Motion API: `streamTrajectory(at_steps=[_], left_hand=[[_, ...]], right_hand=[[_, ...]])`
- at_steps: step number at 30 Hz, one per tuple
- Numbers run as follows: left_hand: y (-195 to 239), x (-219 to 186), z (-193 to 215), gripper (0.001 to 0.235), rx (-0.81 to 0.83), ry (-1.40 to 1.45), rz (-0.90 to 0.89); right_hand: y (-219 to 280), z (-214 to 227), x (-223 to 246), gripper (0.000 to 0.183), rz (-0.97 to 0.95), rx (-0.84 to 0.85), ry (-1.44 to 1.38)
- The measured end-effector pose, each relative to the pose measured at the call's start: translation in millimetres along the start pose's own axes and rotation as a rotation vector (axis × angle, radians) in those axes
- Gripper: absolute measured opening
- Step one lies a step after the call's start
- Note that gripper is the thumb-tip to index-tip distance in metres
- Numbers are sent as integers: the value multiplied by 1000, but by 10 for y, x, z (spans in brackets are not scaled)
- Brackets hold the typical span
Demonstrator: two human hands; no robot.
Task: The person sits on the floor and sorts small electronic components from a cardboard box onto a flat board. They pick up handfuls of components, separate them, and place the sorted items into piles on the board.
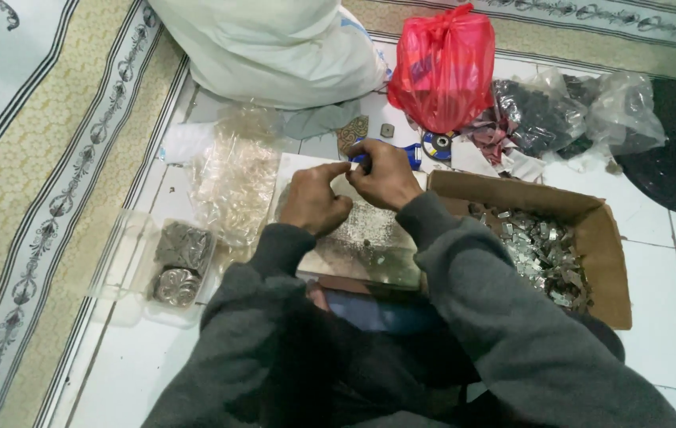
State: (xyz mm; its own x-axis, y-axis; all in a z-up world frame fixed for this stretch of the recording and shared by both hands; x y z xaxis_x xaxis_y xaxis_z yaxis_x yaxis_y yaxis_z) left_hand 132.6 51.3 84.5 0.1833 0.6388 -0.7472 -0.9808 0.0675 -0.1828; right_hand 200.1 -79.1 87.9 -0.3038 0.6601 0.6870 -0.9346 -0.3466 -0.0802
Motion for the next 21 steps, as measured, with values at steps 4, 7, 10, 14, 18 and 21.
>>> streamTrajectory(at_steps=[4,7,10,14,18,21], left_hand=[[-134,-292,709,50,-59,-100,-71],[-128,-469,1060,34,-116,-234,-155],[-160,-498,1050,31,-70,-208,-153],[-162,-403,542,30,116,-186,-102],[-139,-428,412,27,164,-147,-96],[-150,-466,463,28,151,-218,-92]], right_hand=[[-43,380,714,30,109,-65,-57],[-60,553,853,32,103,-84,-176],[-81,636,723,33,44,-62,-217],[175,681,766,31,89,111,-50],[351,529,852,51,279,335,103],[280,419,890,39,347,417,329]])
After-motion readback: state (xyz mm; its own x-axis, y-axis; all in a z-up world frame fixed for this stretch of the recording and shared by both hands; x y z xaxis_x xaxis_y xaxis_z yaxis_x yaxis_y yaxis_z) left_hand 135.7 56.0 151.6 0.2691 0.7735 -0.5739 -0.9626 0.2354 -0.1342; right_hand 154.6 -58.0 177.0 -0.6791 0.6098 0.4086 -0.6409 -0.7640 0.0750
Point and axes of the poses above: each hand's wrist, its own y-axis away from the middle knuckle, its own z-axis out of the back of the hand, x = y × z, the point moved 10 cm from there along -y, towards the middle knuckle, and after that the axes turned 1 degree about x, right-handed, at the moved point
